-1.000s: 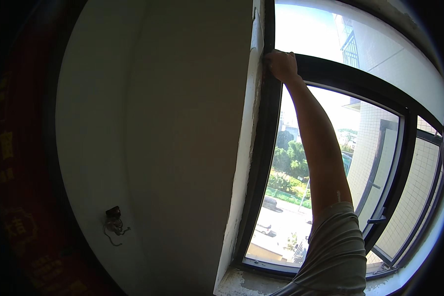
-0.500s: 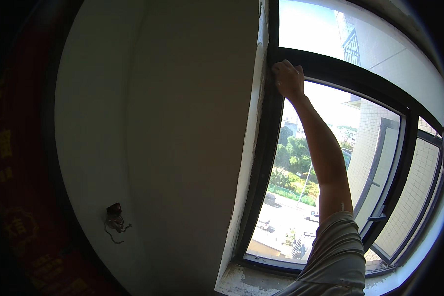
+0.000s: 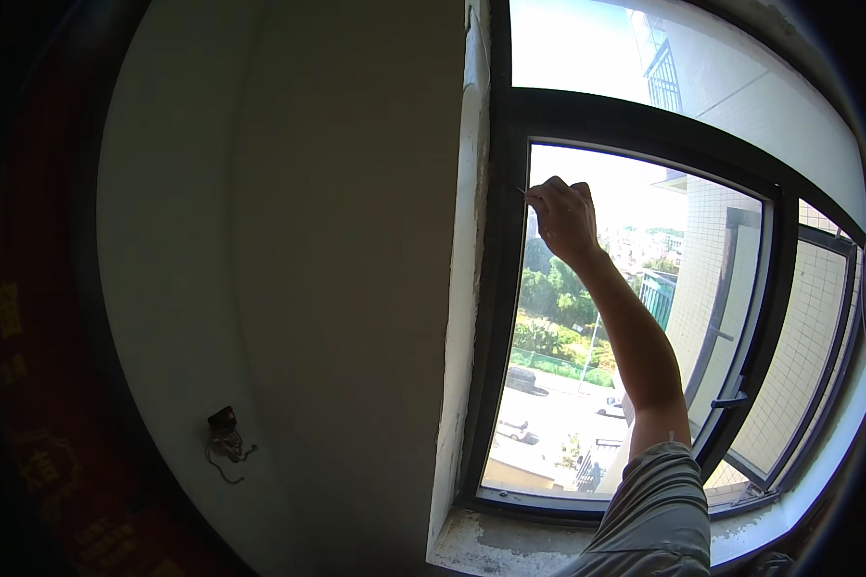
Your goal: Plastering the wall surface around a window frame using a trowel and putty knife.
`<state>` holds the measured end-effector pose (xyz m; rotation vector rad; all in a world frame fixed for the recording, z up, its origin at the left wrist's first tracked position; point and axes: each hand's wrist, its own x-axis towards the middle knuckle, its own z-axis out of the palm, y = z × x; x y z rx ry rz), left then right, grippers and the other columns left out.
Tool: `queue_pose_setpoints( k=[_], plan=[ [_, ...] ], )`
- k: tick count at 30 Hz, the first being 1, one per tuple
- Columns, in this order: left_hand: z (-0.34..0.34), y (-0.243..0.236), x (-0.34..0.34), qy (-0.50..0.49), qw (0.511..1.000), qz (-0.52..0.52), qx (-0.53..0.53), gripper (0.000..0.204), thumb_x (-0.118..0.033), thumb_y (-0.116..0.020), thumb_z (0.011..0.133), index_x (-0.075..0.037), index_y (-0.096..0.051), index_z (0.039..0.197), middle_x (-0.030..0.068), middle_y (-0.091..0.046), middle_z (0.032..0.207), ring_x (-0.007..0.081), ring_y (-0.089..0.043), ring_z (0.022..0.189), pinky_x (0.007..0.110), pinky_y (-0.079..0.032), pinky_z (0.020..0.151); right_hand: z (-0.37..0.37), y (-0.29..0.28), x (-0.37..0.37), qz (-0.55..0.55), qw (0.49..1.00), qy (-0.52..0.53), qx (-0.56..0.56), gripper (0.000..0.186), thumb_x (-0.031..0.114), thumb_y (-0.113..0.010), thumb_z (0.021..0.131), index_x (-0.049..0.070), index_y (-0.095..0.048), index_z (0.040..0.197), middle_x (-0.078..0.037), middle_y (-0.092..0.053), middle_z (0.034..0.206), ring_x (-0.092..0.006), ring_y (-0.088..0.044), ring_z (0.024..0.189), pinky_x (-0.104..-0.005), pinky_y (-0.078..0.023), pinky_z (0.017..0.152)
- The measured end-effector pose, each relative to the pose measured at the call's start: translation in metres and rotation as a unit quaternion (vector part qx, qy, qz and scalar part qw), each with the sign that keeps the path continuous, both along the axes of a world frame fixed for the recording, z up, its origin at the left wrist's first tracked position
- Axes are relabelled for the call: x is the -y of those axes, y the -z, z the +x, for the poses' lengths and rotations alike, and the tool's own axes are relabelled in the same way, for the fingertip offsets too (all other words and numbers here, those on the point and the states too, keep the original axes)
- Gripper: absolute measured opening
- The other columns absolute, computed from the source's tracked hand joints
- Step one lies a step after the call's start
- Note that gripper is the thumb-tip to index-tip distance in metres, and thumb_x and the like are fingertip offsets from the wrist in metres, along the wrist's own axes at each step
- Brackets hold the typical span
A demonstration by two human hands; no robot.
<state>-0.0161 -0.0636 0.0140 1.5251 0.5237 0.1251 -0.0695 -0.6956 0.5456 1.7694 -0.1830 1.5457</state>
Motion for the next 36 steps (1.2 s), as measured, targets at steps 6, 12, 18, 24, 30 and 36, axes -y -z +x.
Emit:
queue_pose_setpoints(
  k=[6,12,18,24,30,36],
  plan=[
    [0.007,0.01,0.002,0.035,0.997,0.04,-0.047,0.045,-0.027,-0.072,0.089,-0.001,-0.051,0.119,0.0133,-0.066,0.091,0.0209,-0.063,0.066,0.032,-0.053,0.055,-0.043,0.064,-0.041,0.112,0.99,-0.037,-0.083,0.01,0.008,-0.07,0.09,0.011,-0.073,0.081,0.0,-0.064,0.078,-0.0152,-0.055,0.065,-0.0328,-0.039,0.079],
    [0.035,-0.001,-0.016,0.066,0.989,0.102,-0.081,0.04,-0.036,-0.071,0.09,-0.001,-0.059,0.107,0.0117,-0.067,0.083,0.0198,-0.061,0.063,0.031,-0.051,0.054,-0.078,0.209,-0.1,0.448,0.794,-0.243,-0.332,0.008,0.003,-0.076,0.085,0.009,-0.076,0.081,-0.003,-0.072,0.085,-0.0164,-0.065,0.067,-0.0294,-0.054,0.061],
    [0.039,-0.008,-0.032,0.109,0.965,0.184,-0.152,0.043,-0.044,-0.069,0.091,-0.001,-0.068,0.094,0.01,-0.067,0.074,0.0188,-0.06,0.059,0.031,-0.05,0.053,-0.051,0.489,-0.178,0.577,0.576,-0.284,-0.505,0.011,0.015,-0.067,0.092,0.01,-0.075,0.096,-0.005,-0.075,0.091,-0.028,-0.067,0.073,-0.0384,-0.054,0.072],
    [0.04,0.0,-0.072,0.109,0.947,0.212,-0.214,0.04,-0.037,-0.075,0.088,0.002,-0.071,0.098,0.0118,-0.068,0.077,0.0176,-0.058,0.057,0.03,-0.047,0.047,-0.038,0.654,-0.305,0.661,0.468,-0.136,-0.571,0.023,0.02,-0.057,0.094,0.012,-0.074,0.105,-0.014,-0.074,0.101,-0.0381,-0.069,0.08,-0.0463,-0.055,0.07],
    [0.032,-0.01,-0.023,0.124,0.969,0.158,-0.141,0.03,-0.021,-0.079,0.087,0.004,-0.07,0.102,0.0092,-0.064,0.072,0.0118,-0.048,0.047,0.028,-0.036,0.037,-0.06,0.737,-0.337,0.649,0.486,-0.048,-0.583,0.023,0.02,-0.059,0.091,0.002,-0.072,0.087,-0.019,-0.074,0.089,-0.0387,-0.07,0.074,-0.047,-0.056,0.064],
    [0.031,-0.006,-0.006,0.155,0.964,0.169,-0.134,0.031,-0.012,-0.075,0.087,0.004,-0.065,0.111,0.0115,-0.066,0.087,0.0159,-0.056,0.06,0.028,-0.044,0.047,-0.112,0.773,-0.318,0.674,0.441,0.031,-0.592,0.023,0.021,-0.062,0.087,0.002,-0.075,0.086,-0.017,-0.075,0.089,-0.0365,-0.072,0.075,-0.0435,-0.058,0.062]
  ],
)
